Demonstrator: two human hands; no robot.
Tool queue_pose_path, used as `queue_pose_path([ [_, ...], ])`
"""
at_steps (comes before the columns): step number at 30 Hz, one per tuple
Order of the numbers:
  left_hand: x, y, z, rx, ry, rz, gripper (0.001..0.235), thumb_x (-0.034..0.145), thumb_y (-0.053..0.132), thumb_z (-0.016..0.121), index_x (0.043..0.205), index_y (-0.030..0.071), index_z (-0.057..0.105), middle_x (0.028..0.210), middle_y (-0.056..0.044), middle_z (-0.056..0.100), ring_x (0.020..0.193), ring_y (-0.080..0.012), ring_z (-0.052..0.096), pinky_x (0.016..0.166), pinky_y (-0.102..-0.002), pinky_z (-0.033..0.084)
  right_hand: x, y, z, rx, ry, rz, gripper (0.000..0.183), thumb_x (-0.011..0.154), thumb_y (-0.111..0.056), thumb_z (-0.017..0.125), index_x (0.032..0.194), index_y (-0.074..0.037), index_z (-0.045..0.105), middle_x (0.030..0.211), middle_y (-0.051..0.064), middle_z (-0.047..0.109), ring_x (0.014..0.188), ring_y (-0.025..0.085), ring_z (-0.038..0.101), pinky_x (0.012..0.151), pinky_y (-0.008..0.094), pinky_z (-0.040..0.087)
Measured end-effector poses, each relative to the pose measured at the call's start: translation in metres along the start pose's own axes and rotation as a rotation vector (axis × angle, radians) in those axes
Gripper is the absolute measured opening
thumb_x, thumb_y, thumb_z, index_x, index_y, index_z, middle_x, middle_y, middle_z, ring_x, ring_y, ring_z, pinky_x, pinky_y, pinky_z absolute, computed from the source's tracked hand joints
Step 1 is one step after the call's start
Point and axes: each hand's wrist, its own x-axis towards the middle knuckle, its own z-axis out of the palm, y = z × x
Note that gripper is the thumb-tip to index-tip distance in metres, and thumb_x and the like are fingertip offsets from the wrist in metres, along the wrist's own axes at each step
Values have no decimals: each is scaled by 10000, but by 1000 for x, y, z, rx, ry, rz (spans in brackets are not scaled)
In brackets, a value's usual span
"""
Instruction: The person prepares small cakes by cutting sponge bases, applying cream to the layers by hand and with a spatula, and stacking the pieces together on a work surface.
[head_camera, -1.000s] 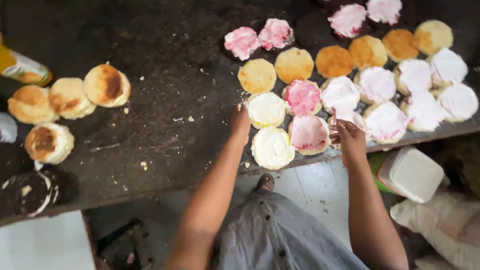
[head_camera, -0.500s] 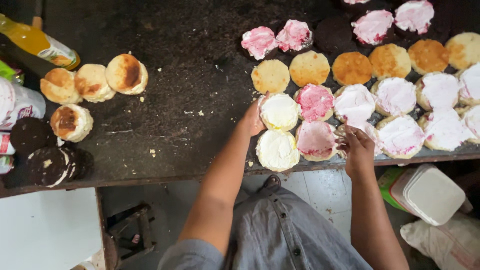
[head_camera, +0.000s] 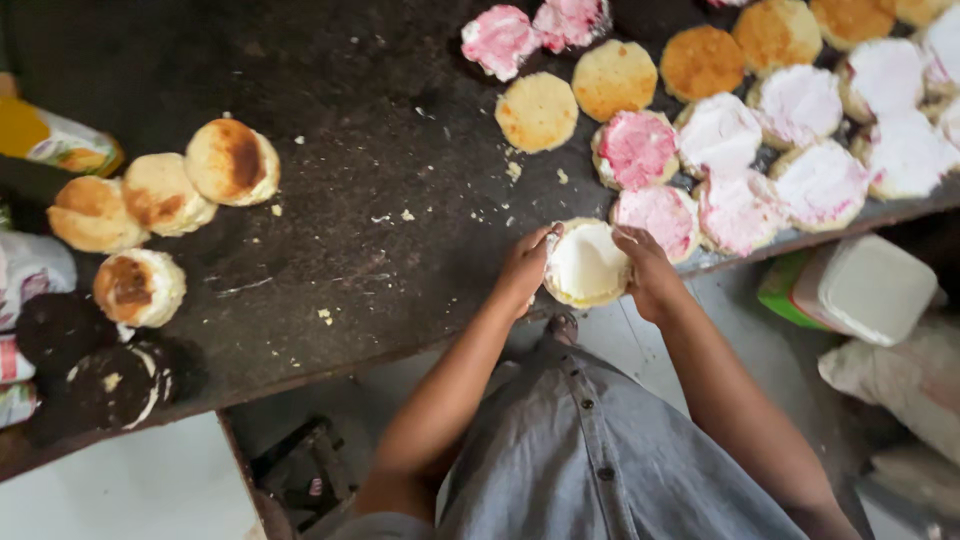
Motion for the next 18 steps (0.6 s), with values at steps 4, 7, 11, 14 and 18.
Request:
queue_pose_path([
  [4, -11, -9, -3, 79, 96, 132, 474, 1016, 286, 626, 1326, -73, 644, 1325, -209, 712, 1213, -261, 669, 1015, -343, 505, 18, 32, 0, -187, 174, -172, 551, 952, -333, 671, 1409, -60, 529, 1210, 152, 672, 1055, 261, 663, 839, 425, 541],
  [7, -6, -23, -8, 258, 218, 165, 515, 993, 291, 648, 1392, -25, 566, 1397, -162, 620, 1248, -216, 610, 1022, -316, 479, 21, 42, -5, -672, 310, -473, 533, 969, -358, 762, 1353, -20, 611, 1190, 187, 653, 1045, 282, 649, 881, 403, 533],
  [11, 57, -25, -25, 162, 348, 234, 479, 986, 327, 602, 1356, 24, 576, 1312, -119, 651, 1154, -204, 624, 954, -310, 487, -1, 33, -11, -1129, 595, -1005, 615, 909, -311, 800, 1395, -14, 570, 1163, 181, 609, 1021, 287, 622, 865, 397, 522],
  [14, 158, -6, -47, -545, 282, 90, 320, 1057, 416, 614, 1267, 176, 629, 1055, -23, 440, 838, -116, 400, 683, -281, 360, 7, 8, -19, -626, 367, -559, 596, 908, -236, 733, 1422, -41, 505, 1163, 124, 605, 824, 198, 622, 689, 335, 519],
  [18, 246, 18, -47, -652, 410, 15, 354, 969, 498, 562, 1058, 174, 672, 912, -13, 714, 618, -116, 614, 470, -271, 395, 23, -2, -47, -524, 161, -651, 584, 942, -120, 681, 1479, -44, 463, 1156, 99, 604, 918, 153, 596, 720, 297, 531],
])
